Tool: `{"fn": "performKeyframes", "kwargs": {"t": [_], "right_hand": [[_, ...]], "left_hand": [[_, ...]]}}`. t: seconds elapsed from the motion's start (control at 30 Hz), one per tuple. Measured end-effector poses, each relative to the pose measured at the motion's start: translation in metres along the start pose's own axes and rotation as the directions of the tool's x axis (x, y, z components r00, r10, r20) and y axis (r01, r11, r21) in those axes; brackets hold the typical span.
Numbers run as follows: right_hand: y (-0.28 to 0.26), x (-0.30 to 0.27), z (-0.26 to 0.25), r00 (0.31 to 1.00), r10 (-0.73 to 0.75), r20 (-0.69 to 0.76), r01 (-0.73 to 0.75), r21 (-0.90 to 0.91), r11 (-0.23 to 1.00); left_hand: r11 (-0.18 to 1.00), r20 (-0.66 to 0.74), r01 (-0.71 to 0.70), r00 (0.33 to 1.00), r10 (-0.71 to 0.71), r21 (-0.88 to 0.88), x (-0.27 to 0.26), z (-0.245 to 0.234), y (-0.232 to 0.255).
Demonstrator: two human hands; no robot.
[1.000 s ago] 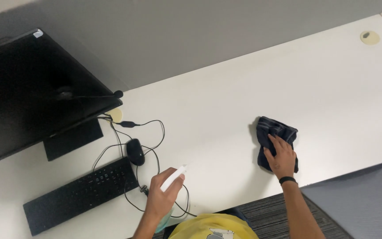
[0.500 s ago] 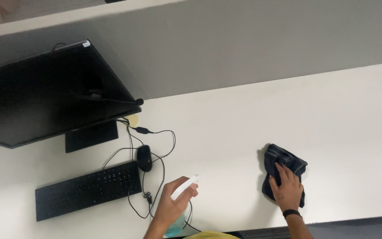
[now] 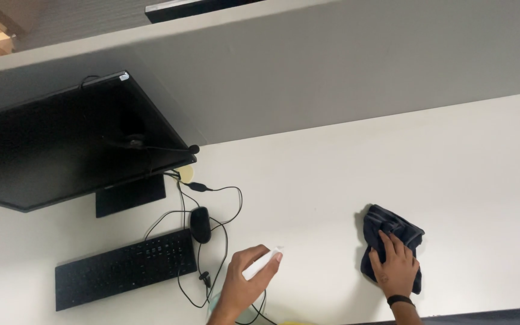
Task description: Cleaning a computer desk, monitor, keyboard, and mouse using a cleaning spray and a cloth.
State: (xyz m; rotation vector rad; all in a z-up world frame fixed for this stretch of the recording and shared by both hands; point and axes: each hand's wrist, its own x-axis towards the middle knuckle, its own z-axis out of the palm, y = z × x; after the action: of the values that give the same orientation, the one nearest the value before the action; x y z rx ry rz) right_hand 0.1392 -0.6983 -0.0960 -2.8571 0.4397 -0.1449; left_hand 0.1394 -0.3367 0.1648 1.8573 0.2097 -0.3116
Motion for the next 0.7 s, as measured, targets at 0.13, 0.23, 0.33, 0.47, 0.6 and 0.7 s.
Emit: {"fn": "performKeyframes", "kwargs": {"t": [0.13,0.23,0.33,0.47,0.6,0.7], "right_hand": [[0.000,0.001,0.003,1.000,0.005,-0.008,-0.005,-0.012,1.000],[-0.005,-0.001,-0.002,0.999,0.008,-0.045,-0.007,0.019,1.000],[0.004,0.003,0.008,1.000,0.003,-0.004,-0.003,-0.020,1.000],[-0.008,-0.003,-0.004,0.998,-0.028,-0.054,0.030,0.042,0.999],[-0.014,-0.015,0.002,0.999,-0.020,-0.031,0.023,0.109,0.994],[-0.032,-0.037,0.018,0.985,-0.161,0.058,0.156,0.076,0.985]], "left_hand": [[0.979,0.105,0.118,0.985,-0.136,0.164,-0.002,0.010,-0.010],[0.962,-0.006,0.162,0.986,-0.165,0.220,-0.003,0.022,-0.057],[0.940,0.048,0.219,0.970,-0.239,0.261,-0.004,0.019,-0.061],[0.976,0.058,0.194,0.978,-0.201,0.104,-0.001,0.006,-0.048],[0.997,-0.123,0.015,0.992,-0.005,0.079,-0.001,-0.007,-0.044],[0.998,-0.169,-0.021,0.985,0.030,0.056,-0.003,-0.027,-0.032]]}}
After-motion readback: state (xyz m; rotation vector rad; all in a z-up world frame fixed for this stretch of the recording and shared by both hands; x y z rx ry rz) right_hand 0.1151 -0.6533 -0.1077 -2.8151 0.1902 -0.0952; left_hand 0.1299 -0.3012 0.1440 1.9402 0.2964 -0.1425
